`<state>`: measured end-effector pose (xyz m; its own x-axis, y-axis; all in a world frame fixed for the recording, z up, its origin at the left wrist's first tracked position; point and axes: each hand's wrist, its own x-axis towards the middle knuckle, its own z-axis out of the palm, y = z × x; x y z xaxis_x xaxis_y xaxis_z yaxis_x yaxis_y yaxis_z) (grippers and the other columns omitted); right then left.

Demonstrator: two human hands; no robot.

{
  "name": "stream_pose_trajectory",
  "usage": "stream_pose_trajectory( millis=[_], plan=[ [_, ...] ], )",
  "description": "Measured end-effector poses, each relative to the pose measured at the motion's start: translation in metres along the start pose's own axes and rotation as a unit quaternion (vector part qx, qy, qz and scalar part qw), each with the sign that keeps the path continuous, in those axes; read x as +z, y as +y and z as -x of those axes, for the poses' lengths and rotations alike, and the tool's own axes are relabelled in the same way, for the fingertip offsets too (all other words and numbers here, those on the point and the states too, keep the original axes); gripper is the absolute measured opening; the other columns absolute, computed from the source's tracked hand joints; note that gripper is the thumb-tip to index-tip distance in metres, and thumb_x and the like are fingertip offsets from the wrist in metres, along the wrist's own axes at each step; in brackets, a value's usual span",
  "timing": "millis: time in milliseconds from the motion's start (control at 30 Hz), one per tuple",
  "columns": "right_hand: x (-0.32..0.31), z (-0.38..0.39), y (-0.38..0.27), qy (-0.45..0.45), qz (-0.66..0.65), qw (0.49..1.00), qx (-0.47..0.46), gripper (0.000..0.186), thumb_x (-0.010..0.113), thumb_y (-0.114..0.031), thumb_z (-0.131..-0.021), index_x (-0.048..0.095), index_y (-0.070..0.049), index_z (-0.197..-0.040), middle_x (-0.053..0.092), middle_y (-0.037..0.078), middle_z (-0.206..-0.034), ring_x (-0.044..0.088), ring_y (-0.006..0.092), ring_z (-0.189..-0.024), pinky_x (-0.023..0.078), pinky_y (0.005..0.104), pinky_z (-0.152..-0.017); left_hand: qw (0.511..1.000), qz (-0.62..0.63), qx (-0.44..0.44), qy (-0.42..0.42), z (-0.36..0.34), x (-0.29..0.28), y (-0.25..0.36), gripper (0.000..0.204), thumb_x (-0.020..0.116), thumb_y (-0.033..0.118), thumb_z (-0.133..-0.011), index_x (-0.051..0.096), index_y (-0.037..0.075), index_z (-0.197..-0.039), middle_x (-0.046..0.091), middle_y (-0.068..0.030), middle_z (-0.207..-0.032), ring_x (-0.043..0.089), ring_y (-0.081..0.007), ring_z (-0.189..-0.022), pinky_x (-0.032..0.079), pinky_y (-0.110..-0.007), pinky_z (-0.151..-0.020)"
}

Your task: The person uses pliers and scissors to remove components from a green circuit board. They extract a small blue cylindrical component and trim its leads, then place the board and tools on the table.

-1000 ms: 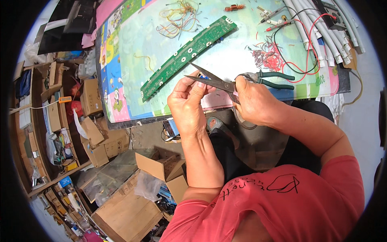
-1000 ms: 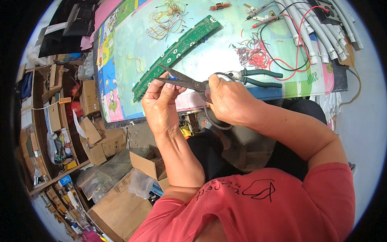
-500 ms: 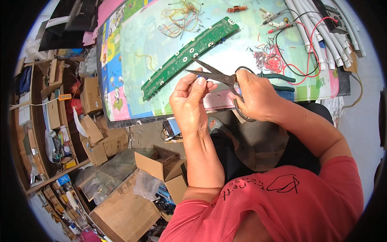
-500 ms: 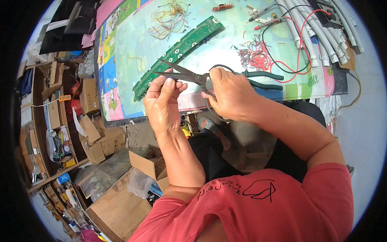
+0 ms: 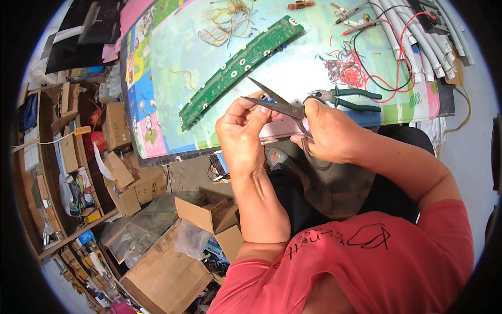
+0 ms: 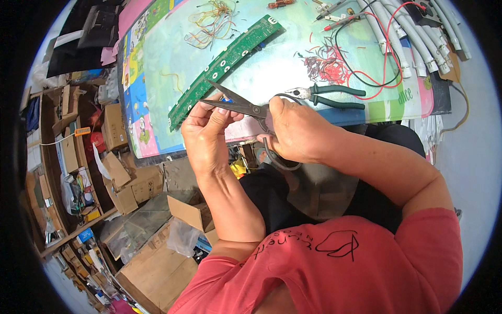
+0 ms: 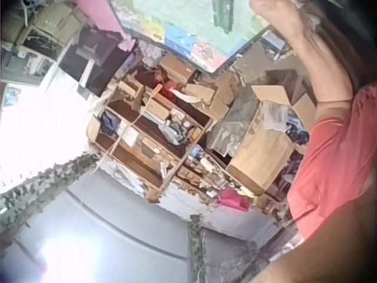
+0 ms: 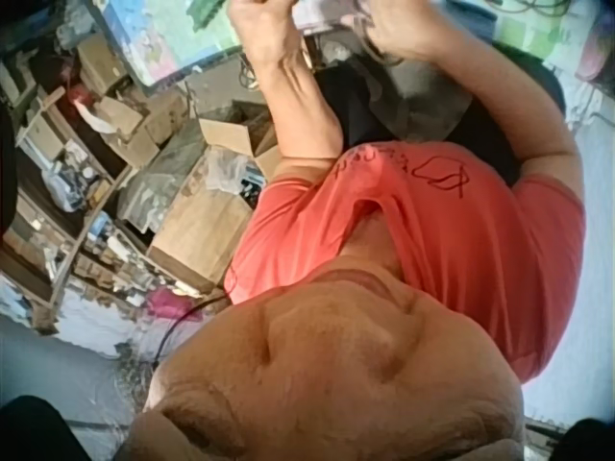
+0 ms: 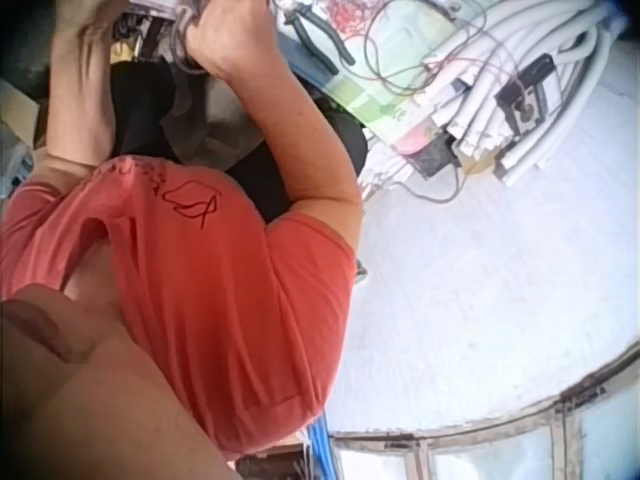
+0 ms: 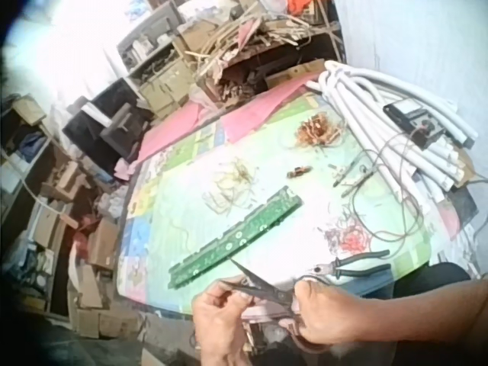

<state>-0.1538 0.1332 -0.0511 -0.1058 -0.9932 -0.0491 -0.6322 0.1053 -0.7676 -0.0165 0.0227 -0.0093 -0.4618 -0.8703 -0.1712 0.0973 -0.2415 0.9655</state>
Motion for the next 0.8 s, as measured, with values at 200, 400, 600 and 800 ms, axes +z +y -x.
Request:
stream_pose_trajectory(
  millis=[200,400,600,800],
  plan=[
    [0.005,0.002,-0.004,-0.015,0.023,0.999,0.024,0.038,0.065,-0.019,-0.081,0.039,0.007,-0.090,0.057,0.025,-0.068,0.061,0.0396,-0.063,0.050,0.0430,-0.055,0.999,0.050,-0.020,0.001,0.001,0.000,0.000,0.018,0.063,-0.004,-0.083,0.061,-0.010,-0.100,0.066,-0.0138,-0.083,0.066,-0.0190,-0.071,0.057,-0.031,-0.068],
    [0.002,0.000,-0.008,-0.022,0.036,0.999,0.034,0.031,0.062,-0.013,-0.082,0.039,0.007,-0.090,0.057,0.026,-0.064,0.062,0.0403,-0.063,0.050,0.0450,-0.056,0.998,0.057,-0.019,0.008,0.002,-0.002,0.000,0.019,0.063,-0.004,-0.082,0.060,-0.009,-0.100,0.066,-0.0144,-0.084,0.066,-0.0195,-0.070,0.058,-0.033,-0.068],
    [-0.002,-0.004,-0.008,-0.056,-0.107,0.992,0.034,0.027,0.055,-0.014,-0.089,0.038,0.006,-0.091,0.057,0.028,-0.066,0.058,0.0464,-0.066,0.045,0.0496,-0.059,0.991,0.129,-0.038,-0.020,-0.003,-0.010,-0.005,0.022,0.062,-0.001,-0.085,0.060,-0.007,-0.105,0.066,-0.0158,-0.088,0.066,-0.0200,-0.075,0.058,-0.037,-0.074],
    [-0.011,-0.005,-0.006,-0.068,-0.166,0.984,0.015,0.025,0.050,-0.017,-0.093,0.037,0.005,-0.094,0.056,0.027,-0.071,0.056,0.0476,-0.072,0.042,0.0510,-0.063,0.984,0.161,-0.047,-0.049,-0.007,-0.008,-0.004,0.027,0.061,0.001,-0.086,0.058,-0.008,-0.112,0.065,-0.0163,-0.095,0.066,-0.0205,-0.079,0.058,-0.037,-0.078]
  ],
)
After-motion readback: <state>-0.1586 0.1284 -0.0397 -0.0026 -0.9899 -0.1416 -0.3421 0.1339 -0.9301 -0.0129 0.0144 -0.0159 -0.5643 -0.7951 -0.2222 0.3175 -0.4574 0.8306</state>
